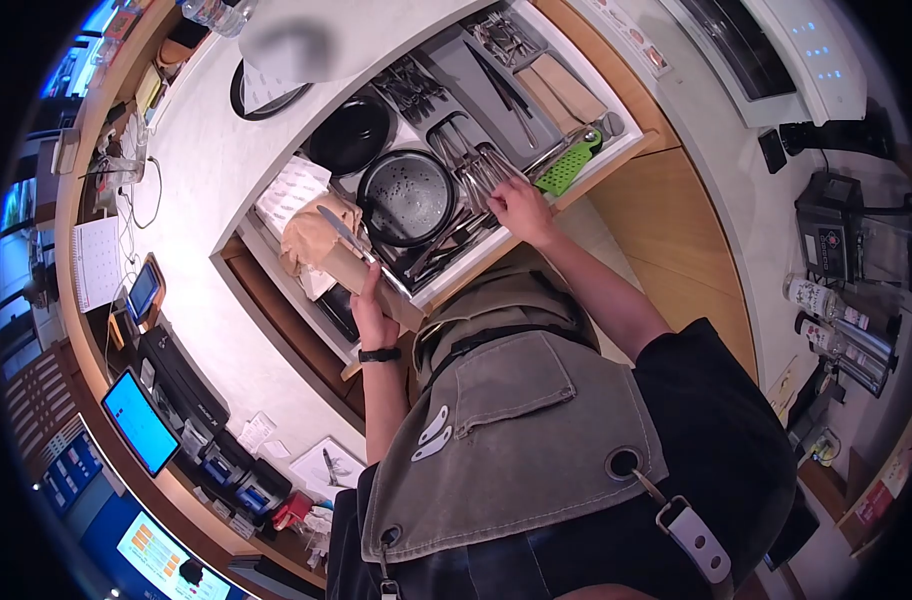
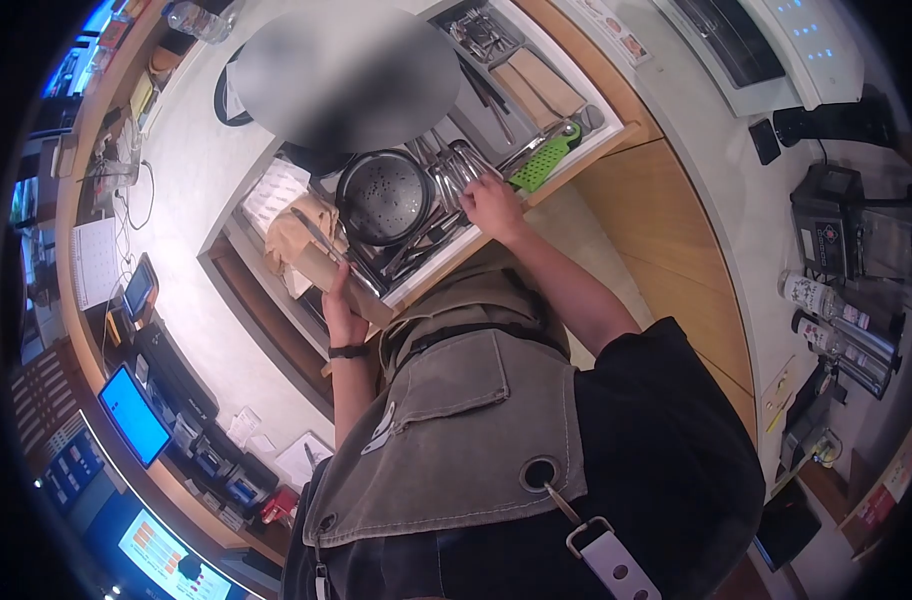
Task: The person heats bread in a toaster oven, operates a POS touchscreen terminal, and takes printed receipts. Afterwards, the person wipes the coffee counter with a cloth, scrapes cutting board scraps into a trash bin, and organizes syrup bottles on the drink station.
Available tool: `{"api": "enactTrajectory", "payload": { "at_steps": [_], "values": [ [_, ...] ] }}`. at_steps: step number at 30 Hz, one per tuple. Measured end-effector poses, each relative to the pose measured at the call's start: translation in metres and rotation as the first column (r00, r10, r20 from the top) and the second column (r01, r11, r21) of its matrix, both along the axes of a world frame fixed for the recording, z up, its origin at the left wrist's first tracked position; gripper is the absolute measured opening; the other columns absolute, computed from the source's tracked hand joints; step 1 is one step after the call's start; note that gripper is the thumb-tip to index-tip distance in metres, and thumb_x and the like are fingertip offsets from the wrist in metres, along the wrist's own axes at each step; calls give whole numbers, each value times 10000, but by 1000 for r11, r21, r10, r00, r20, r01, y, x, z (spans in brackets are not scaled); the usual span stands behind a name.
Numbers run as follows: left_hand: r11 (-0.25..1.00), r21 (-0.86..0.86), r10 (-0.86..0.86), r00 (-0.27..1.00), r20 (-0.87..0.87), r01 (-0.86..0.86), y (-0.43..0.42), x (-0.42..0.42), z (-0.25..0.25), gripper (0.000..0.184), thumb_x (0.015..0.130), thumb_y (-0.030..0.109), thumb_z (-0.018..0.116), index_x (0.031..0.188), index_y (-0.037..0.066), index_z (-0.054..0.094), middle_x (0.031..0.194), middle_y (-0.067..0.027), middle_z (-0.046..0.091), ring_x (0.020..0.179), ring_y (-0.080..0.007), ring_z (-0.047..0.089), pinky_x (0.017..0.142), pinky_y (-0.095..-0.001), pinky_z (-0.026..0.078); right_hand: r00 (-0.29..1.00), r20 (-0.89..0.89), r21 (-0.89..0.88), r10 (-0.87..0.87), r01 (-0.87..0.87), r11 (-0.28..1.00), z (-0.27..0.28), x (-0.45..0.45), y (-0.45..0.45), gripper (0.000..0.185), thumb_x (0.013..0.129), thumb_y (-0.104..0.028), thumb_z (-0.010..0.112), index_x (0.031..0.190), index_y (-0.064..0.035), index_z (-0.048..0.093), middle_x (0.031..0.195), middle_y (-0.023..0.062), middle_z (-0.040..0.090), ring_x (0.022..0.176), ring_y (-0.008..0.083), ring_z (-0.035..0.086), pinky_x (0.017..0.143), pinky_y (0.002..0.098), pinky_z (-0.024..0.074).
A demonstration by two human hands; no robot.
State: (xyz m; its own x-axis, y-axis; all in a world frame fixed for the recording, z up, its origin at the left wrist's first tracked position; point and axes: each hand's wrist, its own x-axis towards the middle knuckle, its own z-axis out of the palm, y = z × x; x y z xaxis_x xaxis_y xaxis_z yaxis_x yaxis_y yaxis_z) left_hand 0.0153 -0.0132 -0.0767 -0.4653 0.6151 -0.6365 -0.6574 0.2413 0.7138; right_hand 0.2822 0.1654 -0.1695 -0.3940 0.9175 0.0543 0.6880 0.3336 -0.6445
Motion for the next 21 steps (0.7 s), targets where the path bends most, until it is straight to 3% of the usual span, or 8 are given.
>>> {"api": "enactTrajectory", "payload": {
  "at_steps": [2, 5, 8, 9, 12, 15, 21],
  "values": [
    [1000, -4, 17, 1000, -18, -17, 1, 3, 2, 273, 922, 195, 738, 1133, 55, 636, 985, -11, 643, 860, -135, 614, 751, -301, 493, 998, -51, 52, 31, -28, 998, 11, 0, -3, 108, 870, -158, 694, 921, -68, 666, 922, 131, 646, 858, 353, 661, 761, 446, 543],
    [999, -3, 39, 998, -43, -39, 6, 9, 10, 231, 940, 231, 716, 1097, 74, 652, 949, -4, 642, 817, -132, 615, 706, -297, 497, 953, -300, -150, -28, -18, 989, 29, 2, -15, 89, 881, -137, 696, 933, -68, 673, 939, 122, 652, 836, 337, 659, 741, 426, 534],
    [1000, 10, 22, 999, -28, -22, 6, 8, 10, 229, 945, 233, 712, 1103, 79, 649, 962, -8, 652, 828, -133, 618, 705, -297, 499, 941, -331, -72, 71, -100, 992, 31, 20, -37, 82, 882, -103, 695, 957, -72, 686, 951, 111, 657, 826, 311, 662, 720, 397, 526],
    [1000, 12, 23, 999, -28, -22, 8, 8, 13, 230, 947, 235, 710, 1108, 81, 648, 964, -8, 653, 828, -133, 619, 703, -296, 500, 962, -262, -157, 75, -120, 980, 35, 28, -44, 133, 868, -144, 729, 981, -80, 698, 969, 81, 663, 912, 294, 653, 783, 417, 515],
    [1000, 17, 14, 1000, -4, -14, 11, 8, 11, 259, 946, 208, 708, 1152, 65, 643, 984, -14, 659, 855, -134, 618, 732, -291, 496, 939, -222, 98, 261, -245, 965, 44, 41, -53, 169, 856, -215, 759, 980, -111, 714, 980, 39, 667, 991, 262, 630, 900, 430, 452],
    [1000, 24, 4, 1000, 6, -4, 18, 7, 11, 261, 947, 193, 704, 1164, 60, 644, 983, -16, 662, 853, -135, 616, 732, -292, 496, 897, -192, -19, 399, -410, 912, 26, 48, -43, 190, 837, -282, 796, 957, -148, 734, 1011, 9, 673, 1067, 198, 596, 995, 405, 326],
    [998, 55, 35, 999, 12, -36, 25, 2, 13, 183, 967, 216, 684, 1088, 83, 655, 924, -4, 653, 785, -132, 614, 667, -301, 504, 889, -191, -105, 415, -439, 892, 19, 44, -33, 196, 812, -308, 795, 942, -181, 721, 1004, -12, 659, 1071, 174, 589, 1009, 410, 251]
  ]
}}
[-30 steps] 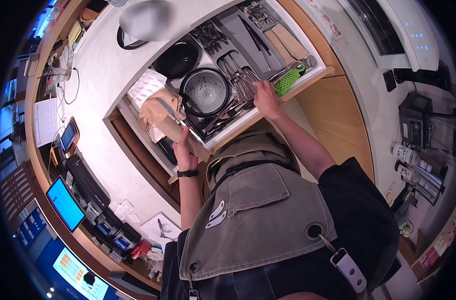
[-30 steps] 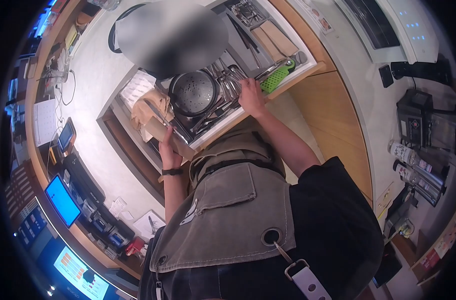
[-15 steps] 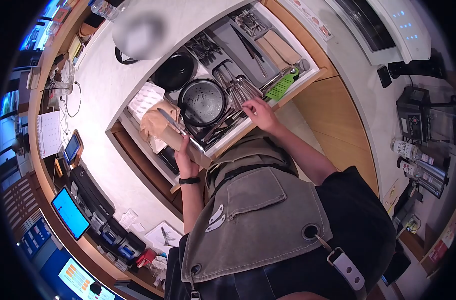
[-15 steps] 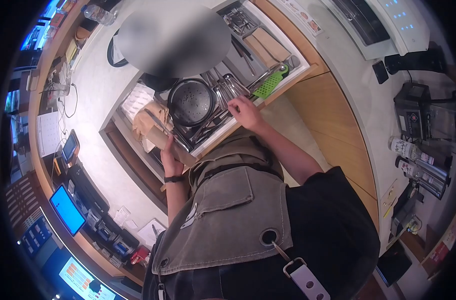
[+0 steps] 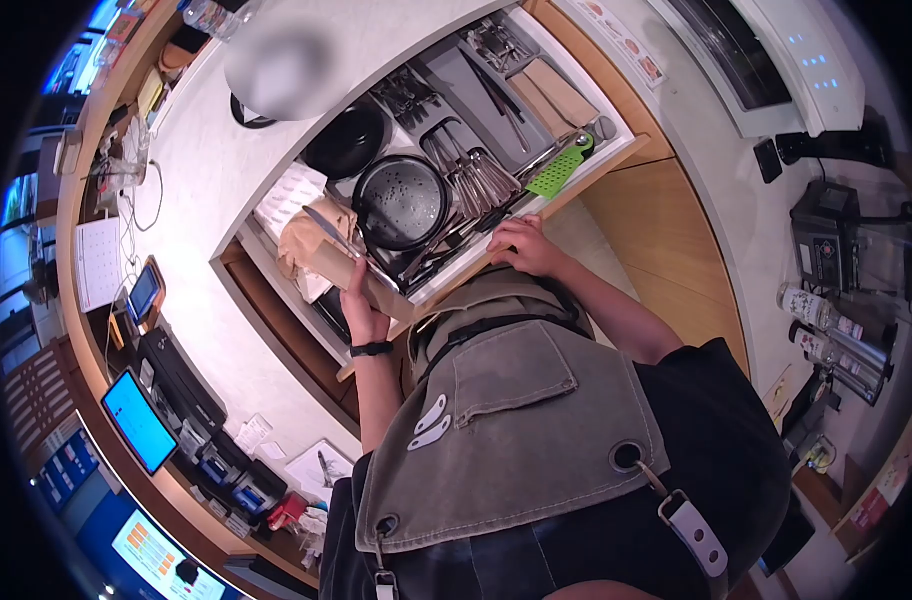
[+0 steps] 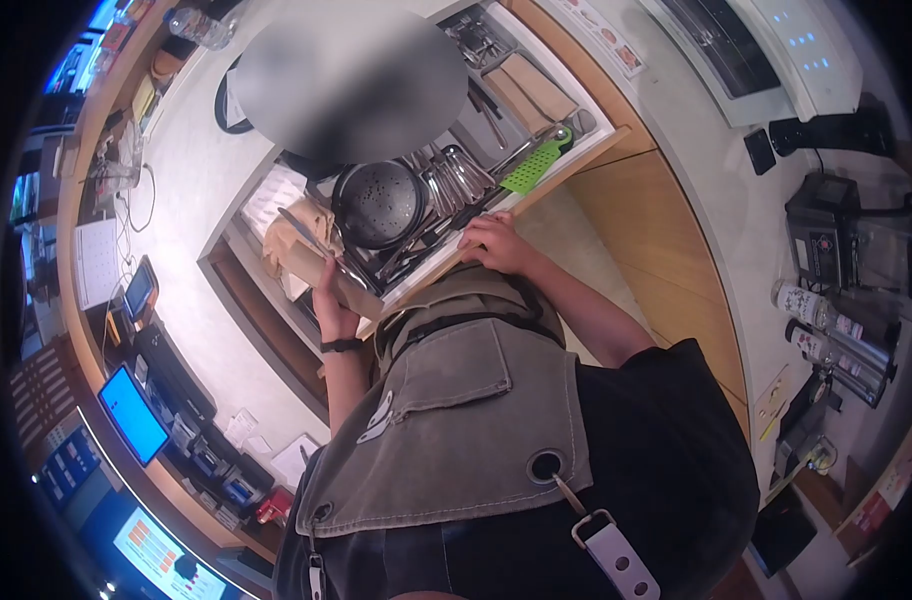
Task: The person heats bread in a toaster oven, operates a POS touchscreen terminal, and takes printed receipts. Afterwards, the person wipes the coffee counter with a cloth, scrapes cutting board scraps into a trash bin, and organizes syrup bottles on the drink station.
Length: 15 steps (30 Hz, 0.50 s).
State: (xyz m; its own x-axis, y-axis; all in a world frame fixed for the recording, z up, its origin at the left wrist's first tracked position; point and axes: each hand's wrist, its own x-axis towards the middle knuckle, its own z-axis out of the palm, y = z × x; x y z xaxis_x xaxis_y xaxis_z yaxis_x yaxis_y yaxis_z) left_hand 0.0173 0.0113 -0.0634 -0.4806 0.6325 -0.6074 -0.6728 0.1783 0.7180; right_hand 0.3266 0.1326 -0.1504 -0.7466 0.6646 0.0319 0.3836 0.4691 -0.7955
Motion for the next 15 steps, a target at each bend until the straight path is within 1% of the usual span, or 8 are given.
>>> {"api": "enactTrajectory", "payload": {
  "at_steps": [1, 2, 4, 5, 9, 10, 13, 15],
  "values": [
    [1000, 3, 28, 1000, -10, -28, 1, -3, 1, 166, 974, 227, 679, 1064, 90, 656, 905, 2, 649, 763, -130, 614, 651, -303, 504, 1000, 16, -13, -3, 3, 1000, 1, -2, 3, 196, 813, -309, 792, 945, -183, 719, 1006, -15, 658, 1075, 169, 587, 1009, 413, 252],
    [998, 10, 55, 998, -6, -55, 0, -7, -2, 167, 977, 231, 679, 1068, 90, 666, 898, 7, 650, 774, -127, 620, 664, -302, 511, 1000, 31, -25, 2, -1, 1000, 3, -5, 7, 196, 815, -310, 789, 947, -184, 717, 1008, -18, 657, 1078, 165, 585, 1009, 416, 252],
    [992, 51, 111, 993, 39, -113, -3, -12, 3, 182, 978, 234, 680, 1090, 91, 665, 895, 7, 650, 779, -127, 624, 677, -301, 514, 997, 68, -82, 27, -21, 996, 6, -10, 15, 192, 833, -317, 765, 965, -186, 712, 1043, -18, 665, 1109, 163, 579, 1028, 427, 247],
    [987, 74, 140, 988, 59, -144, -4, -16, 6, 190, 979, 236, 680, 1101, 92, 665, 894, 7, 651, 782, -127, 626, 683, -300, 516, 996, 85, -82, 41, -34, 996, 9, -12, 20, 191, 837, -318, 758, 967, -185, 711, 1055, -15, 668, 1117, 166, 578, 1034, 429, 245],
    [947, 107, 304, 953, -1, -303, -16, -31, 11, 224, 959, 249, 712, 1107, 89, 664, 942, 1, 677, 832, -121, 628, 695, -295, 499, 987, 134, -119, 86, -70, 990, 9, -30, 42, 192, 861, -325, 737, 976, -174, 704, 1098, -2, 679, 1149, 193, 574, 1055, 442, 245],
    [941, 155, 304, 953, -3, -300, -21, -35, 9, 259, 962, 245, 709, 1167, 95, 656, 977, -2, 683, 869, -120, 632, 710, -297, 507, 987, 136, -123, 90, -73, 990, 9, -34, 47, 196, 864, -327, 735, 979, -172, 701, 1096, -1, 678, 1150, 196, 574, 1053, 446, 246],
    [899, 137, 420, 908, -8, -415, -31, -39, 6, 290, 967, 249, 702, 1211, 99, 655, 1014, -2, 680, 904, -123, 630, 727, -305, 517, 982, 158, -118, 106, -88, 989, 11, -52, 64, 207, 877, -332, 727, 1003, -172, 691, 1096, -2, 678, 1154, 203, 573, 1047, 463, 251],
    [880, 76, 471, 882, 7, -470, -41, -35, 5, 311, 979, 232, 681, 1251, 85, 642, 1034, -2, 662, 919, -134, 633, 766, -319, 523, 973, 187, -164, 135, -105, 981, 1, -61, 65, 222, 883, -337, 721, 1029, -174, 684, 1100, -2, 677, 1159, 207, 572, 1042, 475, 254]
  ]
}}
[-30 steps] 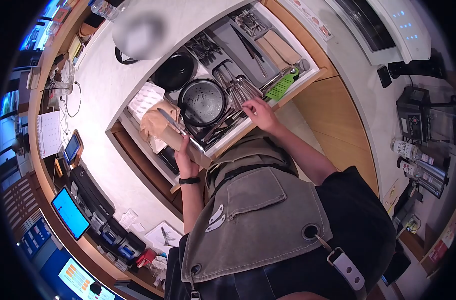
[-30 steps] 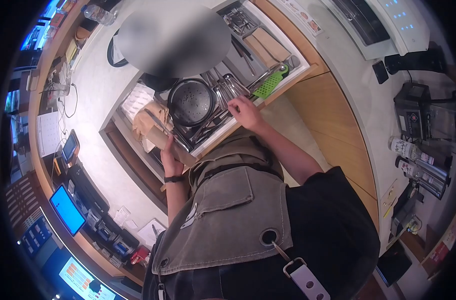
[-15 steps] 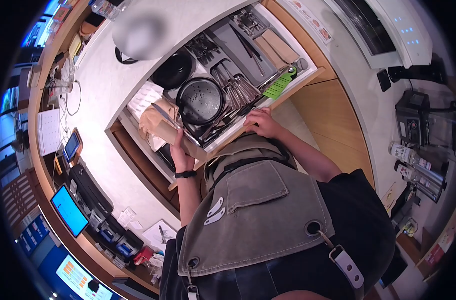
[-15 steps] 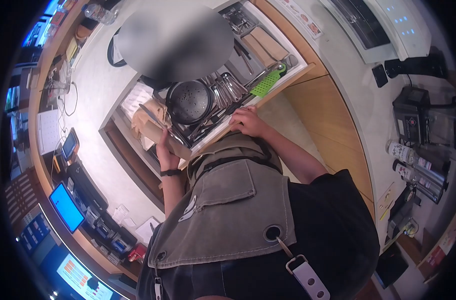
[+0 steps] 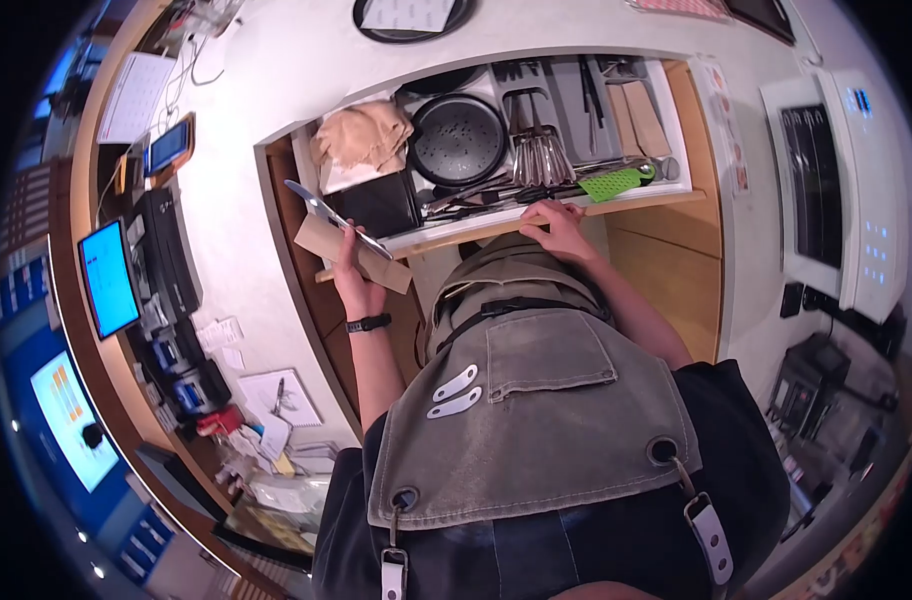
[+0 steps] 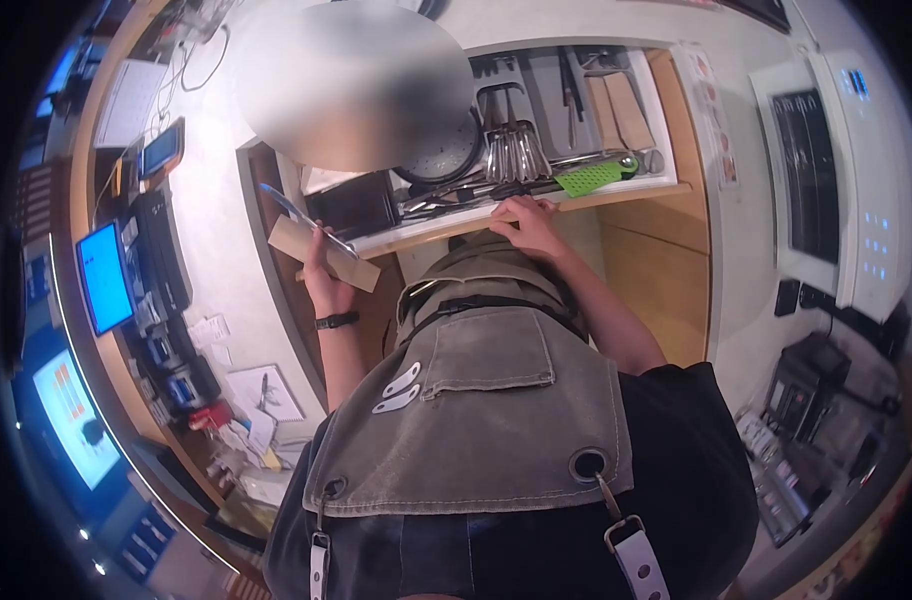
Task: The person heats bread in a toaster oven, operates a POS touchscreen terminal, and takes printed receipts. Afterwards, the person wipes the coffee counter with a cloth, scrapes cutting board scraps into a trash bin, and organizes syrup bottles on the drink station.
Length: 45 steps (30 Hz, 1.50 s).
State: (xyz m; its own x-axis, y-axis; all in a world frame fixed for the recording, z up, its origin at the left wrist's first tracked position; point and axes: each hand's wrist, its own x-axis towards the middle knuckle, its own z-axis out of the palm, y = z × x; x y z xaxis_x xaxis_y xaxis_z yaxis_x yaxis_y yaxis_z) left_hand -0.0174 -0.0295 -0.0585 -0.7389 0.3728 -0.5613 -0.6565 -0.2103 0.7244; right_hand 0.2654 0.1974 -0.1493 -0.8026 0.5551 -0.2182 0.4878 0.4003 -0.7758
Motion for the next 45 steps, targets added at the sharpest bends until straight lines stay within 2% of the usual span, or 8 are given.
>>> {"api": "enactTrajectory", "payload": {
  "at_steps": [12, 14, 18, 22, 26, 30, 34, 45],
  "values": [
    [945, -35, 327, 943, 55, -325, 69, 16, -1, 191, 979, 263, 676, 1112, 127, 654, 995, 14, 667, 890, -132, 632, 750, -332, 530, 958, -99, -71, 268, -275, 959, 4, -73, 108, 338, 908, -313, 707, 1187, -134, 640, 1387, 54, 553, 1365, 230, 455, 1104, 506, 261],
    [909, -45, 418, 905, 80, -415, 98, 19, 12, 232, 967, 263, 691, 1109, 81, 667, 973, -12, 663, 864, -157, 652, 725, -345, 553, 878, -356, 73, 320, -315, 946, 14, -90, 126, 234, 924, -220, 706, 1113, -84, 676, 1234, 87, 644, 1181, 225, 603, 996, 411, 432],
    [907, -122, 406, 914, 5, -403, 107, 40, 23, 255, 926, 249, 729, 1117, 92, 670, 939, 1, 640, 843, -137, 633, 721, -308, 525, 799, -353, -315, 487, -591, 742, 28, -114, 124, 170, 954, -142, 688, 1087, -40, 717, 1017, 89, 723, 768, 147, 676, 683, 287, 530],
    [843, -185, 516, 856, 17, -505, 88, 72, 31, 237, 884, 275, 762, 1012, 92, 682, 905, 11, 650, 785, -112, 620, 698, -293, 501, 944, -42, -960, 327, -128, 247, -53, -134, 116, 578, 1009, -174, 612, 1516, -54, 362, 1465, 151, 515, 1259, 248, 574, 993, 367, 520],
    [671, -22, 731, 666, -152, -741, 69, 120, 7, 355, 903, 287, 768, 1169, 89, 641, 1011, 3, 645, 917, -115, 605, 759, -316, 493, 980, 197, -975, 4, 196, 107, -94, -198, 168, 576, 994, -232, 597, 1456, 45, 393, 1468, 192, 459, 1371, 320, 448, 1141, 489, 432],
    [326, 19, 924, 314, -218, -945, 61, 180, 25, 337, 931, 268, 731, 1179, 70, 619, 1029, -8, 654, 925, -114, 615, 802, -296, 491, 900, 421, -872, -109, 435, 226, -164, -271, 204, 430, 982, -211, 639, 1308, 63, 579, 1198, 143, 664, 1089, 257, 643, 1043, 396, 521],
    [-17, 37, 974, -25, -224, -999, 31, 248, 23, 252, 948, 273, 698, 1099, 77, 651, 980, -8, 672, 872, -105, 607, 767, -301, 484, 854, 295, -832, 429, 9, 554, -116, -299, 88, 422, 983, -212, 640, 1300, 61, 586, 1183, 137, 669, 1076, 251, 645, 1031, 390, 523],
    [-462, 43, 884, -463, -56, -886, -1, 369, 12, 195, 937, 253, 708, 1039, 89, 688, 909, 4, 669, 844, -106, 594, 755, -299, 474, 478, 248, -775, 842, -424, 469, -66, -257, -92, 401, 986, -216, 644, 1278, 55, 605, 1143, 122, 681, 1041, 233, 652, 997, 373, 529]
  ]
}}
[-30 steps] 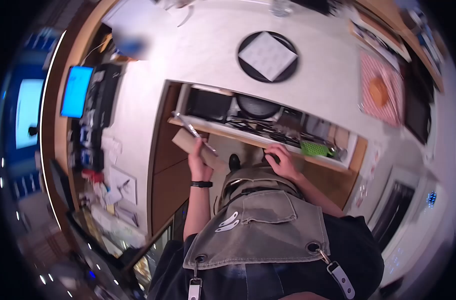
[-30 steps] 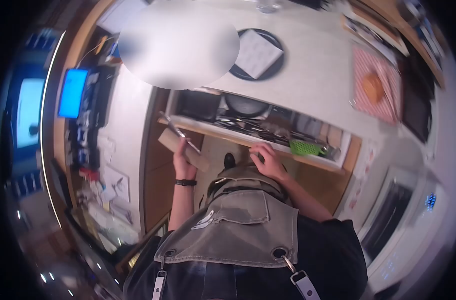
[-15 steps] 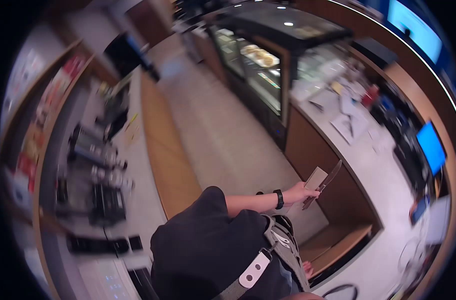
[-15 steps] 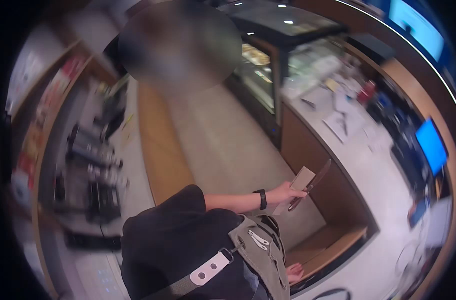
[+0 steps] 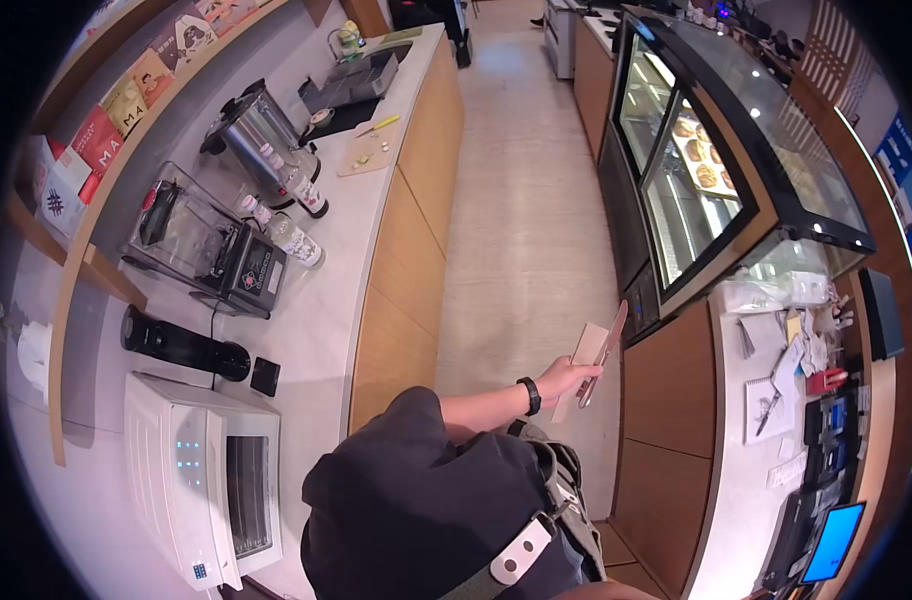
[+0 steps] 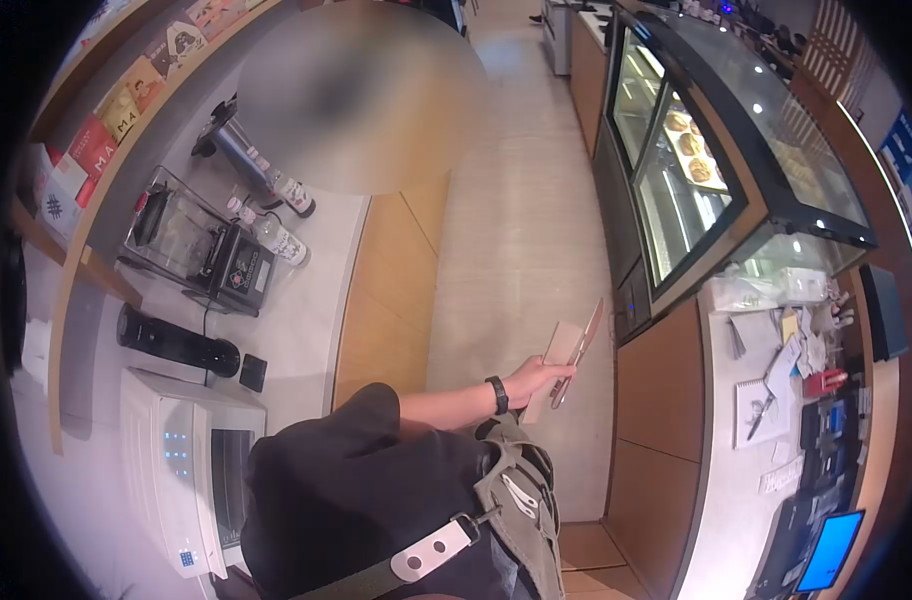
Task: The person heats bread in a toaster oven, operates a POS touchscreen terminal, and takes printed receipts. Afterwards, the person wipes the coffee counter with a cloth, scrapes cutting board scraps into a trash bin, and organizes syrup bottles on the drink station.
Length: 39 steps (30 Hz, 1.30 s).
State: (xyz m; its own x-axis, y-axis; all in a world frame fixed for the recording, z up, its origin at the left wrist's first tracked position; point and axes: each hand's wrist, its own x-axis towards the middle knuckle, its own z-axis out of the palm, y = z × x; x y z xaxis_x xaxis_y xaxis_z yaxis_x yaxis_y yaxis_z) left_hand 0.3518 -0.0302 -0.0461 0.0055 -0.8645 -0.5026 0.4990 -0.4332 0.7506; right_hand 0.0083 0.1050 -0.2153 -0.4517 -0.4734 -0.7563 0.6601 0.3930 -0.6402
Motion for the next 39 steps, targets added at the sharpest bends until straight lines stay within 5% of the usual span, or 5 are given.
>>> {"api": "enactTrajectory", "payload": {
  "at_steps": [19, 22, 25, 31, 39],
  "values": [
    [957, -102, 266, 962, -68, -272, -149, 167, 0, 206, 947, 259, 712, 1046, 80, 688, 896, 16, 652, 771, -99, 592, 646, -299, 459, 830, -200, 119, 521, -507, 854, 38, 114, -135, 367, 991, -223, 649, 1241, 45, 637, 1073, 94, 701, 980, 203, 662, 939, 343, 540],
    [945, -83, 314, 948, -48, -317, -166, 169, 22, 193, 945, 231, 718, 1049, 72, 689, 892, 16, 650, 761, -93, 588, 654, -289, 474, 653, -319, -26, 687, -731, 682, 62, 150, -209, 362, 991, -224, 650, 1235, 43, 642, 1062, 90, 705, 970, 199, 664, 930, 339, 541],
    [955, -105, 282, 959, 24, -278, -191, 180, 16, 215, 936, 222, 734, 1075, 68, 680, 888, 17, 644, 761, -89, 584, 669, -281, 488, 377, -400, -285, 836, -917, 277, 97, 237, -325, 339, 1009, -236, 639, 1234, 18, 652, 1094, 73, 698, 972, 153, 646, 859, 300, 525],
    [944, -148, 307, 949, 76, -294, -254, 222, 25, 291, 926, 255, 749, 1126, 63, 660, 883, 24, 628, 781, -79, 579, 701, -259, 488, -48, -559, -299, 828, -920, -255, 191, 387, -480, 277, 977, -133, 684, 1218, 2, 655, 1065, 55, 703, 956, 131, 640, 863, 288, 519],
    [878, -140, 475, 872, 123, -458, -346, 280, 40, 387, 928, 268, 750, 1199, 8, 657, 1016, -20, 685, 914, -104, 643, 810, -277, 532, -202, -396, -469, 896, -794, -386, 202, 485, -594, 193, 968, -75, 685, 1126, -12, 593, 998, 56, 692, 903, 122, 667, 809, 281, 560]
  ]
}}
